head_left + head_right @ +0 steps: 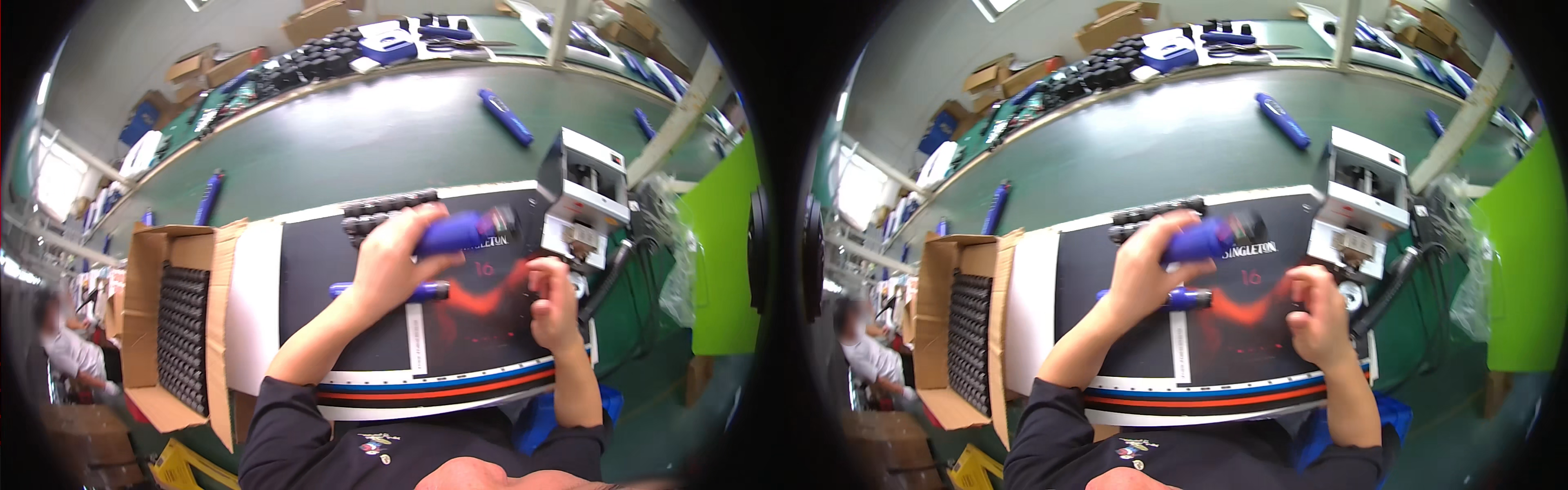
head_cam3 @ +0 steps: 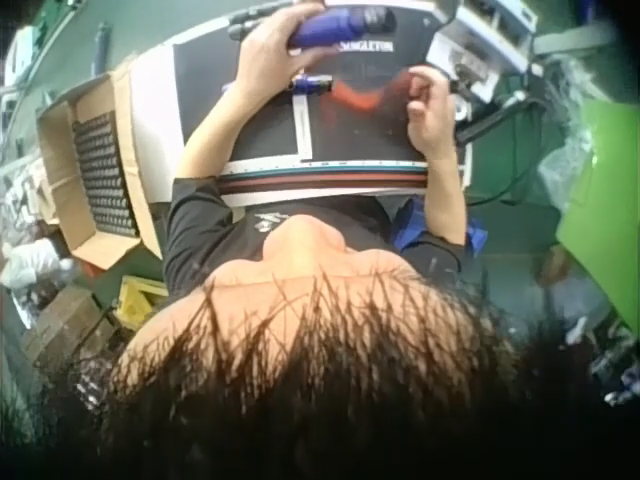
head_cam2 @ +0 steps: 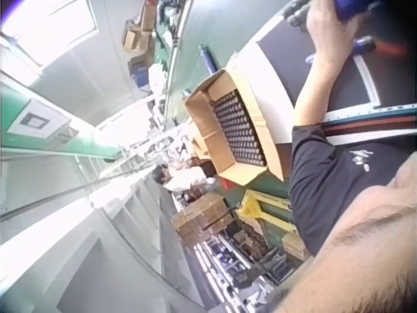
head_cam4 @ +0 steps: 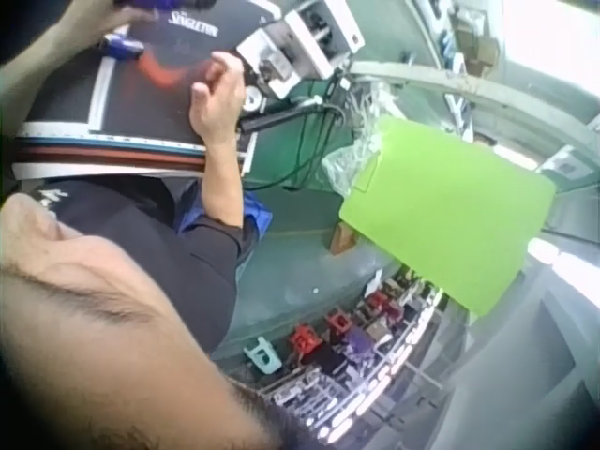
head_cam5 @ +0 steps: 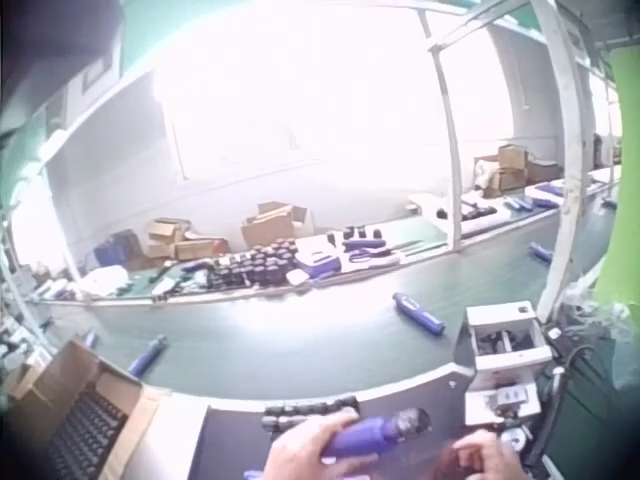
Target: The person assembles electronic components by hand, combining internal components with blue plastic casings and black caps, then securing them with an electric screwdriver.
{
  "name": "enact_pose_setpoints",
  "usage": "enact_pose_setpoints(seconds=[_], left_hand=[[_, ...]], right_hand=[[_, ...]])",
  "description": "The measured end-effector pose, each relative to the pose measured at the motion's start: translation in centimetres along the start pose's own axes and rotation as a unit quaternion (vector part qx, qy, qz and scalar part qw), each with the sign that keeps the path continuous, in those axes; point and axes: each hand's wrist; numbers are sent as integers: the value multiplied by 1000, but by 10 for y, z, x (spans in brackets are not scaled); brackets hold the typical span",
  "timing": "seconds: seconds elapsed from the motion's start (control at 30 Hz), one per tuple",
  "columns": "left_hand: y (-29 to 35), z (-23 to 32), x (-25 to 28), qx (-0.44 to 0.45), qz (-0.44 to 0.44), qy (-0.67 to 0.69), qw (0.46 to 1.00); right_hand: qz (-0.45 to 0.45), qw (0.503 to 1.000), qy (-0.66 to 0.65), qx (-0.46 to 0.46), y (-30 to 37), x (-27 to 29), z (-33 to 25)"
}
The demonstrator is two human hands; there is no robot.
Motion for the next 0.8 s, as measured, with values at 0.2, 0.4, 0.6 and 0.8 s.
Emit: enact_pose_setpoints(seconds=[0.2,0.4,0.6,0.8], left_hand=[[-24,-145,99,200,157,-240,937],[-3,-259,126,420,45,-351,835],[-69,-236,72,245,28,-409,879],[-180,-152,-68,100,-149,-210,961]], right_hand=[[235,971,-23,-36,-2,32,5],[236,959,126,-95,3,72,-23],[158,842,429,-286,31,111,18],[80,865,341,-360,14,92,25]])
Point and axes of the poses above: each hand's wrist, its own y-axis away from the middle knuckle, its own x-axis out of the back of the hand, z = x × y, and after that the axes turned 5 degrees about y, right-handed
